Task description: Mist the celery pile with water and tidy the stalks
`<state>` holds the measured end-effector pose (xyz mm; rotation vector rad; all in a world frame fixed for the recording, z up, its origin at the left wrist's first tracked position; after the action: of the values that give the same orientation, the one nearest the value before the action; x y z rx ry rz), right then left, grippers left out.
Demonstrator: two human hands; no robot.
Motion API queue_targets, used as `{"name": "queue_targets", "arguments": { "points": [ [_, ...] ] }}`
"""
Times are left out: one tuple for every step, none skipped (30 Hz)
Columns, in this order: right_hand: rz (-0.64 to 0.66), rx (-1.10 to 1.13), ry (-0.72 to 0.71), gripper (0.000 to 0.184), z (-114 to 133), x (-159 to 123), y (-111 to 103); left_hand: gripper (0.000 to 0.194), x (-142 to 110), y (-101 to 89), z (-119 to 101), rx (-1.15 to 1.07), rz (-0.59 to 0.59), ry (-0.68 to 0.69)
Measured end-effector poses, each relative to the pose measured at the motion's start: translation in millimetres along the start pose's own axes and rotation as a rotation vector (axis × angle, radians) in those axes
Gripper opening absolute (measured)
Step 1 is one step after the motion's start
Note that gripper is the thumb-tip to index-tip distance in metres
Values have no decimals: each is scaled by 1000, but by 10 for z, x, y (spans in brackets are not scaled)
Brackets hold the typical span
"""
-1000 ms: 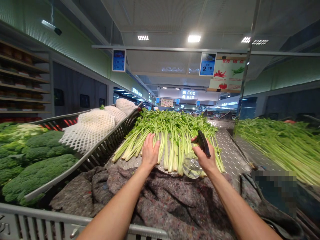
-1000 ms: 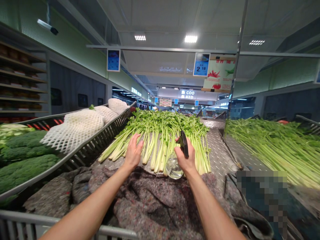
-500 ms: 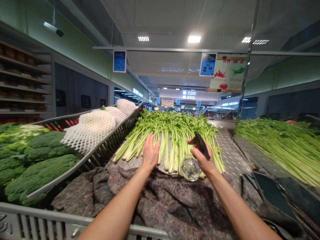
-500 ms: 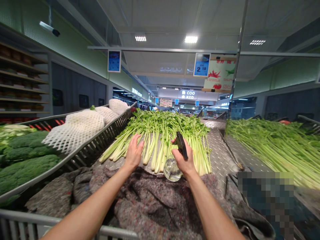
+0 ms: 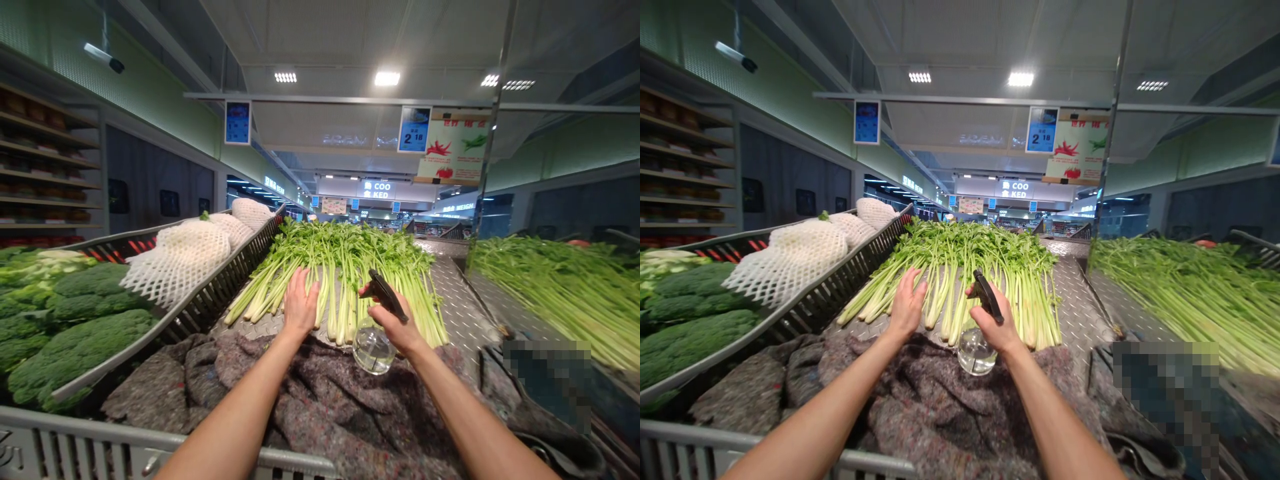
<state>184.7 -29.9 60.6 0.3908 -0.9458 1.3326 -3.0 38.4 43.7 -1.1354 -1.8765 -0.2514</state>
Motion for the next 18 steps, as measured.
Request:
{"name": "queue_targets", "arguments": {
  "points": [
    [17,-7,-12,29,7,-3,16,47,3,2,6,-1,-1,-1],
    [36,-11,-23,29,18,-5,36,47,7,3,12,-3,-1,-4],
    [52,-12,-30,30,29,-8,56,48,10,4,18,-4,-1,-7],
    [65,-10,-37,30,42,-10,74,48,14,4,23,-6,-1,-10],
    [72,-6,-43,31,54,-12,89,48,17,4,28,-8,-2,-13],
    [75,1,-47,31,64,-13,101,48,19,3,32,-10,-2,-16],
    [75,7,-49,31,69,-14,109,48,20,2,36,-10,-4,-19],
    [69,8,-50,31,71,-15,111,47,20,1,38,-11,-7,-19],
    [59,2,-48,30,68,-16,109,47,19,1,38,-11,-11,-18],
    [46,-11,-43,30,60,-17,102,46,18,2,37,-12,-16,-15],
    [25,-29,-33,29,48,-17,90,46,17,4,34,-14,-21,-11],
    [-2,-46,-20,28,34,-16,74,45,17,7,32,-17,-25,-6],
    [-31,-58,-6,28,19,-14,57,45,20,10,29,-20,-30,-2],
    [-59,-60,10,27,3,-11,43,45,27,9,29,-22,-33,0],
    [-89,-50,27,27,-14,-5,31,45,38,4,32,-23,-38,-1],
    [-119,-26,44,26,-28,2,20,45,54,-9,40,-23,-46,-6],
    [-148,8,62,26,-40,13,14,46,74,-30,53,-23,-58,-14],
    [-169,45,82,27,-49,26,16,47,98,-61,72,-23,-75,-26]
  ]
}}
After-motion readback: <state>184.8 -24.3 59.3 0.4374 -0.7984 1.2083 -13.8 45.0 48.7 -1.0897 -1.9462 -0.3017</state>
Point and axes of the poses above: each hand's wrist, its own x-axis towards the middle knuckle, its own y-axis out of the palm, z = x × y, the point moved 7 cm from there along x, towards the middle knuckle, and after that the axes turned 3 degrees about -y, right-handed, at the moved point
